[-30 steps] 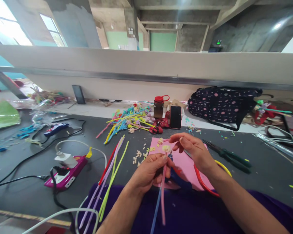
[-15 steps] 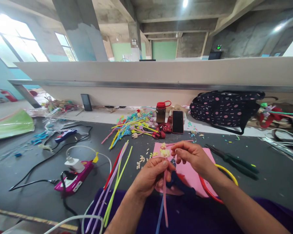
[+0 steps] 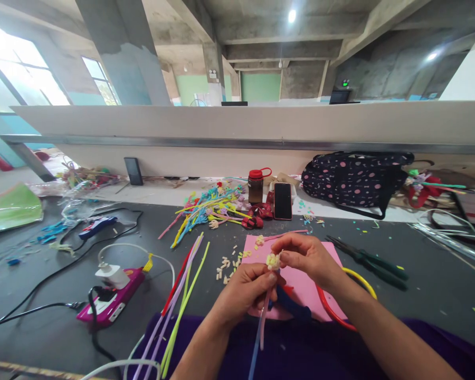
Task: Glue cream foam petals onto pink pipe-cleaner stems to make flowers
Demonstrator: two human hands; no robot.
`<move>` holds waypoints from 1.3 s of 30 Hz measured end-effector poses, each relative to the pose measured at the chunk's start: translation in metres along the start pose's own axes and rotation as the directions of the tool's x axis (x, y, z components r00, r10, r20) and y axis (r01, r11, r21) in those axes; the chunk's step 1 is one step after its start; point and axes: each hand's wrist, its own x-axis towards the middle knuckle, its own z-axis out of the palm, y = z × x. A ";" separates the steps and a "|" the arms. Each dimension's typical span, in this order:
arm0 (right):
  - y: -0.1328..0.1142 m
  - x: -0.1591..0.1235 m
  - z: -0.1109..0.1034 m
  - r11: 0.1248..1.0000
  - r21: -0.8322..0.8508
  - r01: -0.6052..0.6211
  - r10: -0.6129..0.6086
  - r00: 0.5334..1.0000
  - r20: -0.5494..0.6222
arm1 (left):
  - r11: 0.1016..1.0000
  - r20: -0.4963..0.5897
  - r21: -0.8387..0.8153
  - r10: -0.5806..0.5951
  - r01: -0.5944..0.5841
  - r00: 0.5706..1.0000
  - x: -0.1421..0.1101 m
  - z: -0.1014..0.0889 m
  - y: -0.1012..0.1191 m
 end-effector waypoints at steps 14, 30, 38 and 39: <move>0.005 0.001 0.002 0.997 -0.072 -0.019 0.019 1.000 0.001 | 0.998 0.025 0.059 0.018 -0.020 1.000 -0.001 0.002 0.000; 0.006 0.001 0.002 0.999 -0.040 -0.021 0.022 1.000 0.019 | 0.975 -0.045 0.218 0.061 -0.050 0.997 -0.002 0.007 0.007; 0.004 0.001 0.004 0.999 -0.034 -0.035 0.036 0.999 0.017 | 0.977 -0.049 0.208 0.049 -0.037 0.998 -0.002 0.007 0.006; 0.004 0.001 0.004 0.999 -0.037 -0.031 0.031 0.999 0.014 | 0.978 -0.050 0.204 0.047 -0.036 0.998 -0.001 0.007 0.006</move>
